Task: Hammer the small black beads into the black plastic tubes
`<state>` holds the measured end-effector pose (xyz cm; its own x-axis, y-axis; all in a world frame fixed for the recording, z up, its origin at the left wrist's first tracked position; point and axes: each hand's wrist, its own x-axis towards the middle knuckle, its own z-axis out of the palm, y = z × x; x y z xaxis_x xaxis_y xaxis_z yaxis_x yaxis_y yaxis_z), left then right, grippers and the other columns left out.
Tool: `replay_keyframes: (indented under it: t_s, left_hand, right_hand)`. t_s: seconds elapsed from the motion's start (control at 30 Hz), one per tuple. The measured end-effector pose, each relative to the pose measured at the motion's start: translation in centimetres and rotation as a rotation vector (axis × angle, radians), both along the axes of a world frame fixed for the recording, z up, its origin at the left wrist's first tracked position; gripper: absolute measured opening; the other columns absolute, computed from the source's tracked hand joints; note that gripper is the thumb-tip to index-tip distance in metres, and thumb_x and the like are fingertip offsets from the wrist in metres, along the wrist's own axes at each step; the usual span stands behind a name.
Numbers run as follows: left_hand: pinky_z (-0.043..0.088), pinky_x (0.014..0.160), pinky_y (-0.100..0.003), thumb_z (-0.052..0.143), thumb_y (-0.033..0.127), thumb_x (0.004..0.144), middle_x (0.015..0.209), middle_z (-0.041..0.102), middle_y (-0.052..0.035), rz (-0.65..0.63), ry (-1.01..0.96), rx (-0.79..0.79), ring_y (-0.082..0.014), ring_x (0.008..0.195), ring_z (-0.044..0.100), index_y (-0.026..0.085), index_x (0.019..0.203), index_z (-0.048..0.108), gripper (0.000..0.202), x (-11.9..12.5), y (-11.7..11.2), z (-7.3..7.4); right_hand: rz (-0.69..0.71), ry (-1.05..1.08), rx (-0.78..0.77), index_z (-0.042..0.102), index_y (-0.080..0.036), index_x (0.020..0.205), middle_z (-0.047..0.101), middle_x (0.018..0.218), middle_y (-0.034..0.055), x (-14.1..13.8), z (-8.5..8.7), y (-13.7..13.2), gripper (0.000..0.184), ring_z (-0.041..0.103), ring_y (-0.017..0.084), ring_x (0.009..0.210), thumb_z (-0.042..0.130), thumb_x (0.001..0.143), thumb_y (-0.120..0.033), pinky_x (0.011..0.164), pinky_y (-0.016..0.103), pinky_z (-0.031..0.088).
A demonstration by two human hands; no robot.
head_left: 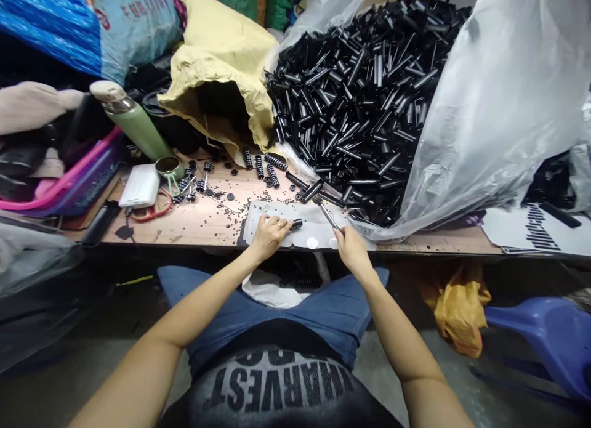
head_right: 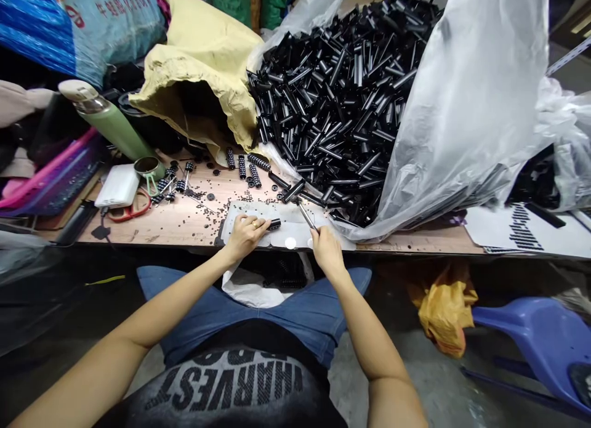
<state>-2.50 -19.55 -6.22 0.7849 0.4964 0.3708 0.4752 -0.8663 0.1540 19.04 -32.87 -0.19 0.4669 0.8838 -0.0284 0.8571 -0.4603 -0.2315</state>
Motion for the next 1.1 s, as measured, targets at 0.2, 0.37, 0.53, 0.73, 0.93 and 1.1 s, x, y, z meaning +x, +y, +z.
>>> replay_keyframes:
  t_s: [0.2,0.37,0.53,0.73,0.93,1.1]
  left_hand:
    - [0.025,0.103,-0.054,0.032,0.011,0.095,0.115,0.065,-0.011,0.049,0.021,-0.149,-0.0268,0.113,0.054,0.023,0.131,0.052,0.043,0.2,-0.8,0.4]
    - [0.019,0.112,-0.051,0.035,0.031,0.097,0.141,0.046,-0.0217,0.077,0.029,-0.162,-0.0311,0.135,0.037,0.006,0.14,0.04,0.05,1.9,-3.0,0.3]
    - [0.017,0.115,-0.049,0.039,0.045,0.092,0.15,0.028,-0.0269,0.067,0.088,-0.128,-0.0333,0.143,0.018,-0.004,0.144,0.027,0.073,3.0,-4.9,-0.3]
    - [0.023,0.112,-0.051,0.039,0.027,0.088,0.148,0.032,-0.0264,0.039,0.06,-0.148,-0.0339,0.14,0.026,-0.002,0.143,0.03,0.063,3.0,-3.8,-0.7]
    - [0.048,0.089,-0.041,0.044,0.016,0.088,0.107,0.066,-0.0164,0.1,-0.076,-0.447,-0.028,0.105,0.059,0.013,0.117,0.061,0.034,3.0,-2.6,2.0]
    - [0.051,0.078,-0.039,0.068,0.036,0.078,0.087,0.067,-0.0143,0.149,-0.211,-0.727,-0.0276,0.081,0.063,0.014,0.099,0.067,0.03,1.6,1.3,4.8]
  right_hand:
    - [0.109,0.133,-0.06,0.051,-0.019,0.095,0.063,0.07,0.0042,-3.3,0.3,-2.4,0.031,0.06,0.018,0.06,0.026,0.1,-0.036,0.058,0.026,0.033]
    - [0.127,0.206,0.072,0.051,-0.02,0.091,0.062,0.067,0.0032,-4.9,3.2,-2.2,0.034,0.058,0.018,0.057,0.024,0.099,-0.04,0.056,0.026,0.035]
    - [0.261,0.313,0.273,0.052,-0.02,0.1,0.064,0.073,0.0049,-7.9,5.9,-1.9,0.04,0.058,0.015,0.056,0.02,0.099,-0.043,0.055,0.024,0.039]
    - [0.346,0.113,-0.119,0.052,-0.019,0.093,0.068,0.078,0.0085,-9.0,1.9,-0.8,0.031,0.064,0.02,0.062,0.028,0.1,-0.038,0.055,0.026,0.034]
    - [0.222,0.086,0.015,0.05,-0.021,0.095,0.068,0.076,0.0057,-5.8,2.6,0.0,0.035,0.064,0.02,0.065,0.023,0.101,-0.042,0.057,0.026,0.031]
    - [0.162,-0.085,-0.031,0.054,-0.02,0.093,0.068,0.081,0.007,-0.8,0.5,1.2,0.033,0.061,0.02,0.065,0.033,0.098,-0.045,0.057,0.028,0.029]
